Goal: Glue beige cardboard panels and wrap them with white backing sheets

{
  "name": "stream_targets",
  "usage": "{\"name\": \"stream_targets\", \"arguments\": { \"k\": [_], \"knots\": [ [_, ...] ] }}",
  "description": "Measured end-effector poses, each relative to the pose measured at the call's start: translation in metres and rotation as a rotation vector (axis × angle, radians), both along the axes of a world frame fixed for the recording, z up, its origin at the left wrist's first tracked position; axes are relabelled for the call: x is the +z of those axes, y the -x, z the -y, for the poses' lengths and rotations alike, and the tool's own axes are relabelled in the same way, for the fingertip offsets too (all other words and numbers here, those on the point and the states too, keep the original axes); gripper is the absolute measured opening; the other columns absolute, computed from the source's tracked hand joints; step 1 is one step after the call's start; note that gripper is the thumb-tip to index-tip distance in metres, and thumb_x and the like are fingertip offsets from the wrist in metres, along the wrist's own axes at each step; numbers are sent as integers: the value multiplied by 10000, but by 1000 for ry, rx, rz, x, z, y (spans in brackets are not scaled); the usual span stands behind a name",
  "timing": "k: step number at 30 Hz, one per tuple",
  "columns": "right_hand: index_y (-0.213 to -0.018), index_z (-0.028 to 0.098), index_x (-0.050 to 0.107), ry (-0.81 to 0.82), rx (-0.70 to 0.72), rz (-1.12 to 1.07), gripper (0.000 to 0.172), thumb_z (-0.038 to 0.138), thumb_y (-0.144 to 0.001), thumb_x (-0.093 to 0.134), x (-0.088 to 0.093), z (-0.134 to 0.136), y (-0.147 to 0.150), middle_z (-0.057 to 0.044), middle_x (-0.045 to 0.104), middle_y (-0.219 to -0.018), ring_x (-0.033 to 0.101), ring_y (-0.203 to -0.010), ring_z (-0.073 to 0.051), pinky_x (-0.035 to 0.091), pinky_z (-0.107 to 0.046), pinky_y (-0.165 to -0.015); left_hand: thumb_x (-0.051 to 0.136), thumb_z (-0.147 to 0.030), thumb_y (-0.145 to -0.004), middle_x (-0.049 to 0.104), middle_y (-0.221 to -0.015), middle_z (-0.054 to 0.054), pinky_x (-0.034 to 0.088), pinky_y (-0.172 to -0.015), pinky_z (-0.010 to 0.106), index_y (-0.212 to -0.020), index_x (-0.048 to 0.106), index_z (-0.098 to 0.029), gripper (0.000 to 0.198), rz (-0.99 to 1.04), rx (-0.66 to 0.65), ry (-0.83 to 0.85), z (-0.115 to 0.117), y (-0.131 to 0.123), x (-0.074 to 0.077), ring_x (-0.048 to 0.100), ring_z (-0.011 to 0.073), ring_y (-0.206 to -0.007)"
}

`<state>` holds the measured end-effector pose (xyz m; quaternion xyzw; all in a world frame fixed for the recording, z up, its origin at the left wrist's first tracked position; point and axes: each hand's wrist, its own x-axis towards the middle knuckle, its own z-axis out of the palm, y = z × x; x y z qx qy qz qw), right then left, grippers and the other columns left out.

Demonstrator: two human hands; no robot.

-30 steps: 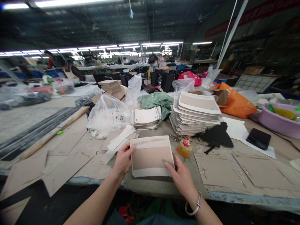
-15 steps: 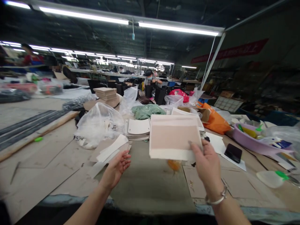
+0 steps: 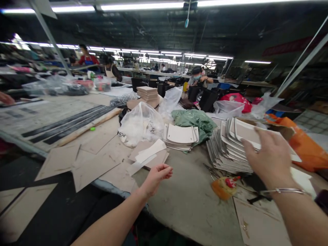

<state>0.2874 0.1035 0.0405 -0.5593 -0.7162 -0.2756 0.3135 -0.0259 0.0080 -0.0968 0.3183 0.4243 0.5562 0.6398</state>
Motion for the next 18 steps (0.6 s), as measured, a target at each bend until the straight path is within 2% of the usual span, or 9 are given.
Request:
{"name": "stream_targets", "arguments": {
  "k": [2,4,7,9,12,16,18],
  "knots": [
    [-1320,169,432,166,147,0,521,465,-894,392,-23,14,54,-151,564,-1111,535,-1011,-296,461,-420,-810,737,-442,-634,634,-698,37,417,-659,229,-726,650,-123,344,19,83,-23,-1,1,1,555,106,-631],
    [-1333,167,410,301,272,88,516,410,-879,436,-50,14,100,-122,524,-1203,498,-1074,-260,436,-378,-893,737,-435,-628,619,-681,25,414,-650,224,-711,645,-125,333,57,176,-28,-3,5,3,546,100,-621],
    [-1342,134,391,422,280,176,541,361,-857,467,-89,-9,139,-128,498,-1246,453,-1118,-261,399,-364,-934,732,-420,-624,609,-670,14,403,-625,213,-712,636,-129,320,116,253,-6,-5,12,6,535,89,-602],
    [-1332,98,396,467,240,206,554,348,-846,482,-109,-34,149,-152,511,-1227,448,-1111,-275,382,-381,-939,725,-416,-626,608,-676,14,400,-622,209,-720,632,-127,318,144,220,18,-6,15,7,537,85,-602],
    [-1329,62,392,484,202,276,589,343,-827,516,-129,-69,156,-181,525,-1200,433,-1109,-299,356,-412,-942,730,-424,-609,611,-679,23,399,-628,213,-721,627,-120,340,137,125,51,-6,12,8,540,86,-605],
    [-1352,87,361,472,168,354,642,329,-796,571,-140,-101,160,-180,537,-1196,384,-1151,-330,330,-461,-924,730,-450,-585,603,-658,18,396,-628,229,-712,620,-123,367,54,-16,40,-4,4,8,527,90,-596],
    [-1350,93,370,482,163,400,635,310,-793,586,-142,-111,161,-185,566,-1148,407,-1117,-331,322,-473,-902,729,-448,-578,590,-641,9,396,-636,236,-702,618,-126,362,13,-74,-1,-3,2,8,512,87,-590]
  ]
}}
